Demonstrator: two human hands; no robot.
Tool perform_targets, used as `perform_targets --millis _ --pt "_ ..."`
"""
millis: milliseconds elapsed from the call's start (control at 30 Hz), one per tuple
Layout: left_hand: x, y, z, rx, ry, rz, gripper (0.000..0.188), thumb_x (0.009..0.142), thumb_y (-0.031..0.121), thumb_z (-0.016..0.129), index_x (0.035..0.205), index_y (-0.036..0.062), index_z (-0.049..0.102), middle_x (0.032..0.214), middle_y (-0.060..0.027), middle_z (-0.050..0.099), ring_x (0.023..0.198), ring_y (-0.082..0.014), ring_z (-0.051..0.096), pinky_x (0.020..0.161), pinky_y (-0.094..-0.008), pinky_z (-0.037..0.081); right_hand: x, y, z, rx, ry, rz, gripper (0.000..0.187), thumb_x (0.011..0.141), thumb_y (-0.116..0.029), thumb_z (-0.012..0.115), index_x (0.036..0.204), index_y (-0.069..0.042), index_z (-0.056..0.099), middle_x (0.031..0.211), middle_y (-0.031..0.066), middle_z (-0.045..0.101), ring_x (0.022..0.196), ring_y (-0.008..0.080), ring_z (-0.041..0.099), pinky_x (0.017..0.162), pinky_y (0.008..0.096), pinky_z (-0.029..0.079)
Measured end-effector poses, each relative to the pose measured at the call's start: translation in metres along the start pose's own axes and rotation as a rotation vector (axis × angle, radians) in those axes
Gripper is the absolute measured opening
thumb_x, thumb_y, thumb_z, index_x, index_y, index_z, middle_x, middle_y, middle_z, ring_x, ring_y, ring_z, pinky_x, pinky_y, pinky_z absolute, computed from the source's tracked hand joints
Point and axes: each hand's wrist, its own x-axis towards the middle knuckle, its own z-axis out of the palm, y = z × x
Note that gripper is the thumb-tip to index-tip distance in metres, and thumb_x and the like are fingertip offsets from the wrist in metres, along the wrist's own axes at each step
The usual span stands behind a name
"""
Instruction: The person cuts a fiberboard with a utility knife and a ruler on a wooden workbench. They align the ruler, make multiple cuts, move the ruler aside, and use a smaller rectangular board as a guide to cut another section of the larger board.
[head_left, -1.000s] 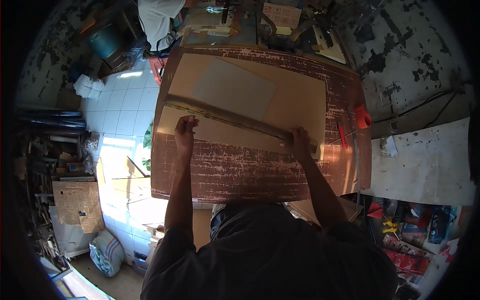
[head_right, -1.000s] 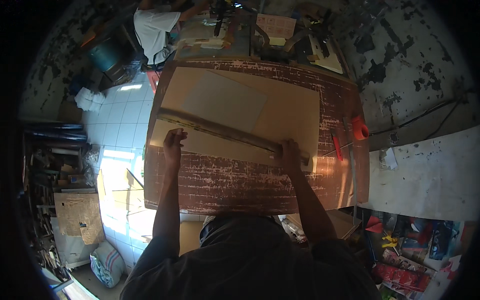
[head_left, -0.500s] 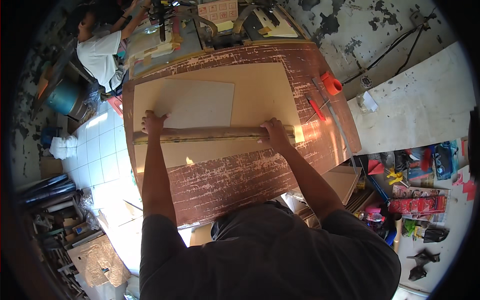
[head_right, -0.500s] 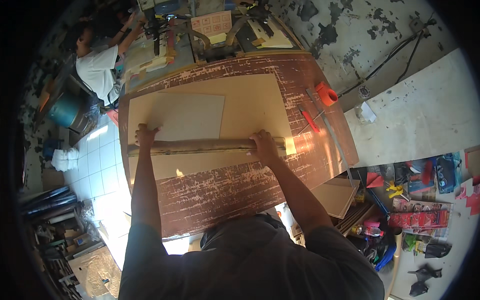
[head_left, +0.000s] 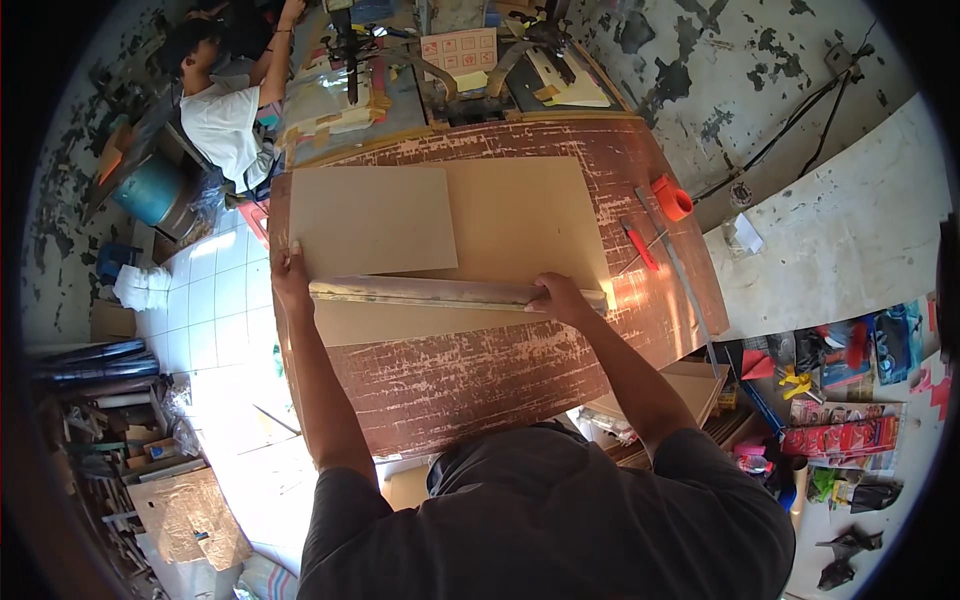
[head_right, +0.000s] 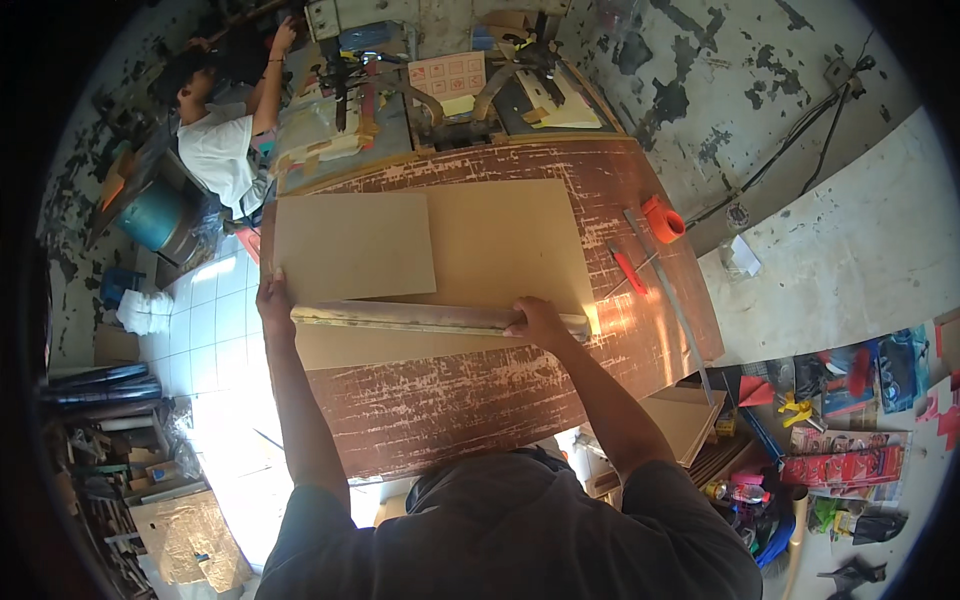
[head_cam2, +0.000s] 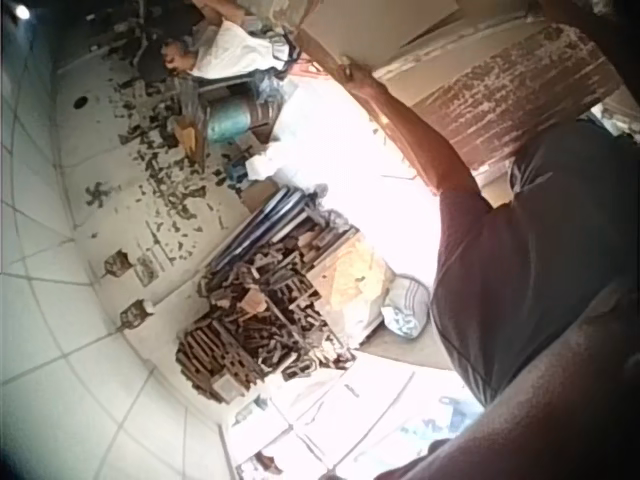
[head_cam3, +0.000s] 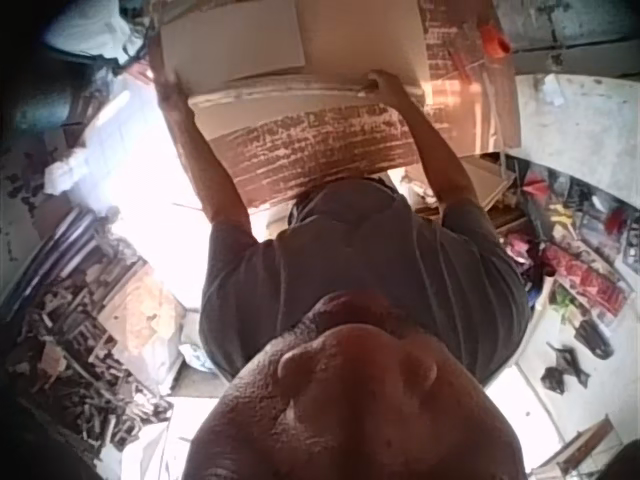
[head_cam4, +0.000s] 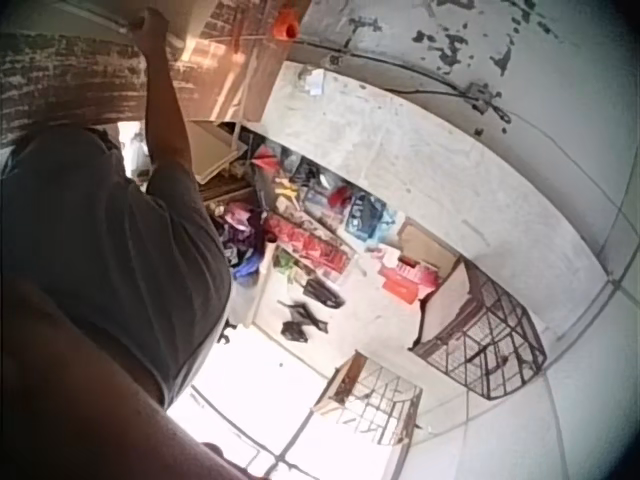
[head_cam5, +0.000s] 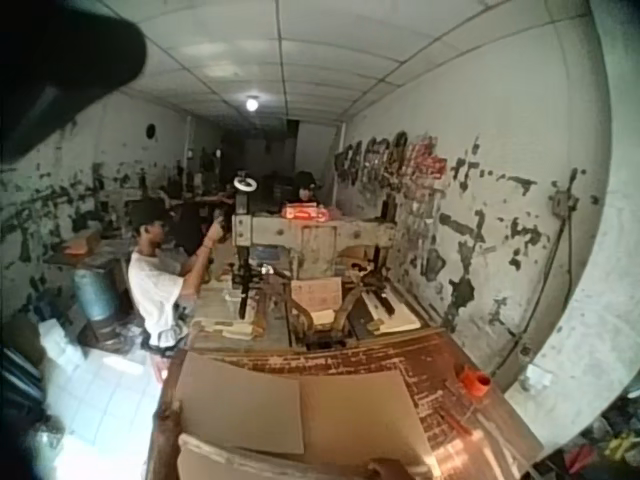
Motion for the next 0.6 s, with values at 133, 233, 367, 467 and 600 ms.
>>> perform_targets --millis 133,233,367,467,600 --pt "-0.04 0.012 -0.05 -0.219 0.139 -0.125 0.022 0.103 0.026 0.062 0.094 0.0057 0.06 0.083 -0.0011 0.063 0.073 -0.0092 0.057 0.066 -0.0272 0.049 -0.015 -0.006 0.004 0.024 0.122 0.017 0.048 0.076 -0.036 0.089 0.091 0.001 0.063 0.082 0.0119 0.064 0.076 0.0222 0.063 0.069 0.0381 0.051" --pt "-0.08 0.0 -0.1 -0.349 0.169 -0.131 0.019 0.105 0.024 0.057 0.103 0.0051 0.059 0.099 -0.0051 0.066 0.088 -0.0137 0.062 0.08 -0.0311 0.054 -0.014 -0.017 -0.002 0.104 0.081 0.136 0.048 0.076 -0.038 0.089 0.09 0.001 0.063 0.079 0.0111 0.064 0.073 0.0213 0.063 0.068 0.038 0.051" --pt "-0.147 -0.007 -0.117 -0.537 0.165 -0.206 0.028 0.107 0.025 0.051 0.125 0.0037 0.056 0.124 -0.0087 0.062 0.114 -0.0206 0.06 0.099 -0.038 0.052 -0.007 -0.004 -0.002 0.031 0.199 0.115 0.049 0.076 -0.042 0.088 0.089 -0.001 0.064 0.077 0.0126 0.064 0.073 0.0243 0.064 0.069 0.0395 0.052" --pt "-0.19 -0.021 -0.127 -0.594 0.14 -0.273 0.045 0.108 0.032 0.048 0.142 0.0037 0.048 0.137 -0.0112 0.058 0.125 -0.0236 0.056 0.106 -0.0424 0.048 0.004 0.01 0.007 -0.063 0.346 -0.024 0.049 0.075 -0.042 0.088 0.089 -0.001 0.064 0.078 0.0138 0.065 0.075 0.0276 0.065 0.071 0.0413 0.052" --pt "-0.23 -0.017 -0.122 -0.53 0.094 -0.319 0.055 0.108 0.035 0.047 0.151 0.0003 0.039 0.144 -0.0136 0.053 0.131 -0.0274 0.052 0.11 -0.0439 0.045 0.004 0.003 0.012 -0.041 0.296 0.071 0.05 0.075 -0.043 0.087 0.089 -0.002 0.063 0.082 0.014 0.066 0.079 0.029 0.066 0.073 0.0422 0.053"
